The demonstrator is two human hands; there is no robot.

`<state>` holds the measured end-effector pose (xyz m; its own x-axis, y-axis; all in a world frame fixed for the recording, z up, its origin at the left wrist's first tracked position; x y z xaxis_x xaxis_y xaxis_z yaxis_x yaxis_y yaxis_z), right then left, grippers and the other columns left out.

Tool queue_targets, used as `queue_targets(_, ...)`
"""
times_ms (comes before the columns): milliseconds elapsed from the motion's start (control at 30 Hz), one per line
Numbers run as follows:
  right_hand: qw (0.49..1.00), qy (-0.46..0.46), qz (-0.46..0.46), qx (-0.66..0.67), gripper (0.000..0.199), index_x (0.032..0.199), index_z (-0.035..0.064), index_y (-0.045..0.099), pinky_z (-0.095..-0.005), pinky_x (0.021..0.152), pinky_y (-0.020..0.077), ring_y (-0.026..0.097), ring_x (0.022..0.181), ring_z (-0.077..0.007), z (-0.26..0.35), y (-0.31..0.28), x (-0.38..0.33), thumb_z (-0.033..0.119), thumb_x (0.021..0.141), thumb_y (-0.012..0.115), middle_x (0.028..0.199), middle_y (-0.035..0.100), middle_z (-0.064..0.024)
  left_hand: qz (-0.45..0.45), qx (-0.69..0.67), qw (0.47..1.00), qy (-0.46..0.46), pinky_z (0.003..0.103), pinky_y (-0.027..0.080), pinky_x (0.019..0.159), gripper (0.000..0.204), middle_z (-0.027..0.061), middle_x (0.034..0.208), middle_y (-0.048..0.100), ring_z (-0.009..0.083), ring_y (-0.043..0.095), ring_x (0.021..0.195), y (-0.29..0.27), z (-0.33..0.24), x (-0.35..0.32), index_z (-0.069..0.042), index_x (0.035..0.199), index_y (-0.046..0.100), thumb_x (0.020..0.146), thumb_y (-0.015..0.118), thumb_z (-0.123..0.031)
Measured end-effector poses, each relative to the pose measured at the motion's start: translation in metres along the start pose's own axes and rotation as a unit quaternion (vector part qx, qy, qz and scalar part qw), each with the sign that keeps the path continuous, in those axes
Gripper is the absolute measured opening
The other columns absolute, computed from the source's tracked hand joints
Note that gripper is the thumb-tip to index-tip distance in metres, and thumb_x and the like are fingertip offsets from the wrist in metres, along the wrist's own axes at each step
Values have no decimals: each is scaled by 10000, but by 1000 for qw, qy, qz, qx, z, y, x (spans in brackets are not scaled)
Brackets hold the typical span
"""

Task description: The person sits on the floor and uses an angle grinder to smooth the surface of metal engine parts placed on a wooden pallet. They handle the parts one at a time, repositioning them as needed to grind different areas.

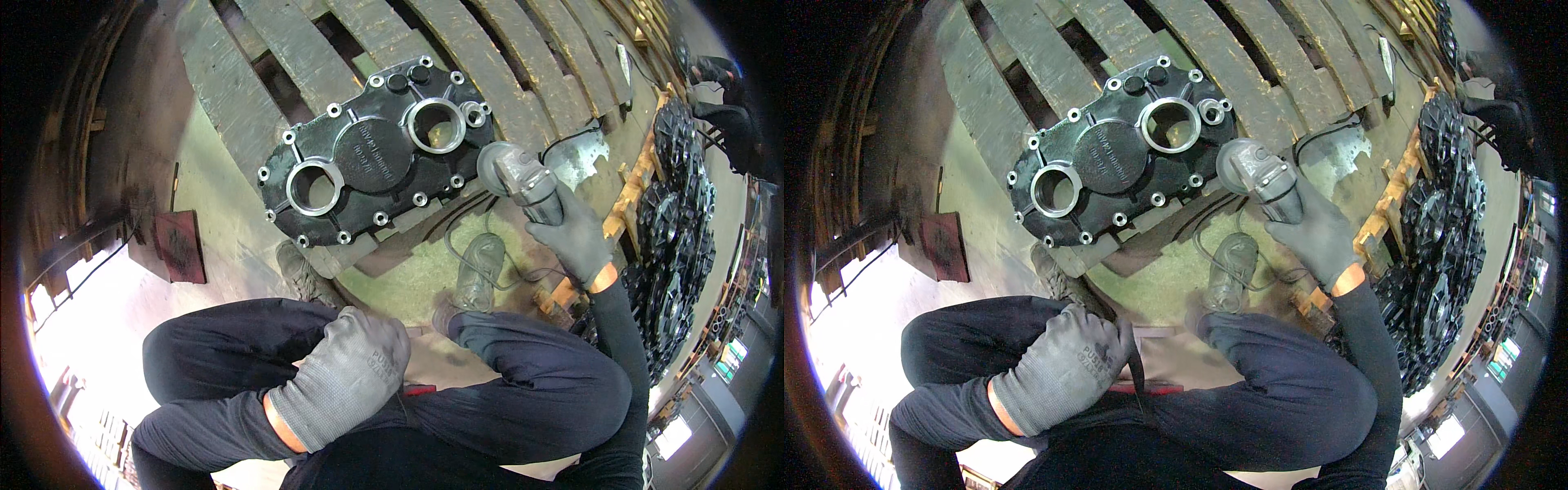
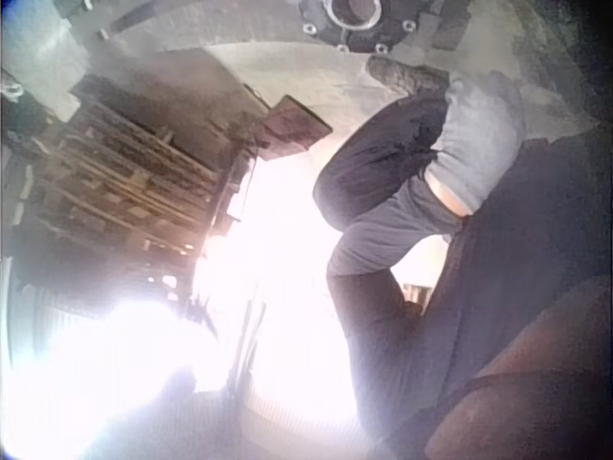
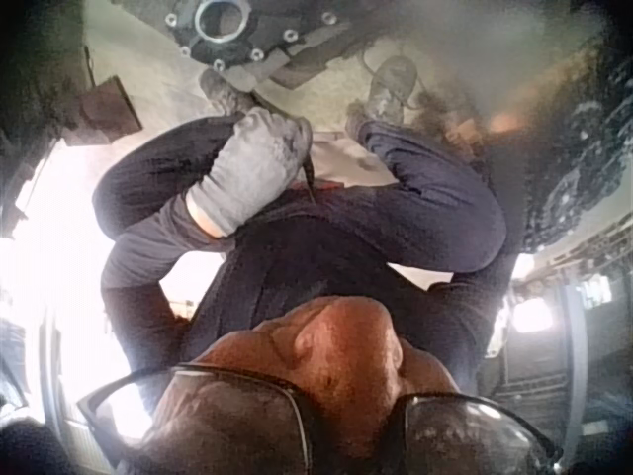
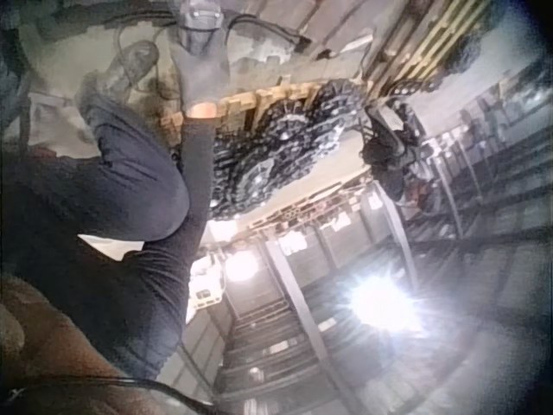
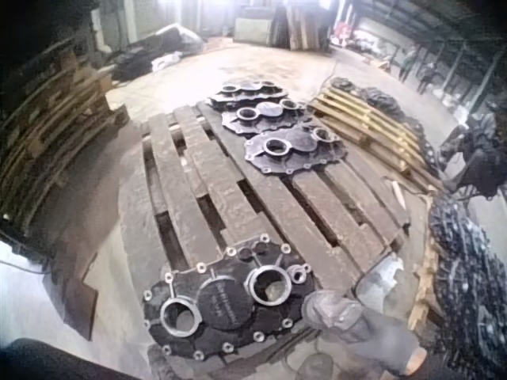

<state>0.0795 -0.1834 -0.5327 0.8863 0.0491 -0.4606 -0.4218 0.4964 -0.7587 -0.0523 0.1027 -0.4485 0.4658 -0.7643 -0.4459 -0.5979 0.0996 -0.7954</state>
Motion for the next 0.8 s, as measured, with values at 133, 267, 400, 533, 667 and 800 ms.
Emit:
queue_targets(133,1000,15,10,-6,788,1470,-1,605,-424,972,572,761,1103,-367,-3,-2,-5,254,772,868,1211,765,-249,6,1,1000,-12,421,512,658,299,125,829,656,282,674,788,11,4,2,51,1091,683,910,646,-183)
queue_targets(267,999,19,7,25,751,1450,39,620,-471,953,581,752,1092,-424,-11,-13,-11,305,793,869,1175,769,-246,51,-8,999,9,420,527,692,474,106,871,663,288,675,802,2,6,2,76,1327,638,948,621,-208)
queue_targets(400,999,30,-10,11,763,1451,19,612,-473,966,575,751,1096,-424,-15,-26,3,293,791,879,1163,768,-249,59,7,998,12,421,525,691,480,105,874,664,288,673,799,2,2,-1,70,1335,632,948,620,-214)
queue_targets(533,998,-38,-52,10,780,1458,12,605,-473,979,572,739,1125,-433,-16,-45,33,299,792,891,1194,757,-261,66,10,998,9,417,525,698,480,99,872,665,285,673,801,3,6,5,57,1345,631,953,614,-220)
queue_targets(667,997,-40,-45,-55,840,1517,36,573,-481,978,577,723,1147,-445,-6,-54,59,341,800,886,1248,734,-279,84,12,996,-5,417,525,697,456,91,872,672,277,676,805,10,9,4,42,1326,639,958,612,-224)
queue_targets(800,994,-60,-59,-74,815,1502,47,582,-497,953,582,732,1104,-456,-3,-54,78,321,788,864,1197,748,-278,99,4,995,-7,411,522,701,387,80,865,681,266,679,797,14,11,6,19,1256,655,969,610,-237)
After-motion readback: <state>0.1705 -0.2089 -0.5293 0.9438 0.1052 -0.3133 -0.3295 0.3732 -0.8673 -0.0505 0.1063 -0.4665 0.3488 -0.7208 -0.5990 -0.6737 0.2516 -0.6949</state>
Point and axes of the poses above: each hand's wrist, its own x-axis towards the middle knuckle, its own y-axis out of the palm, z = x × y, the point moved 10 cm from there along x, towards the middle knuckle
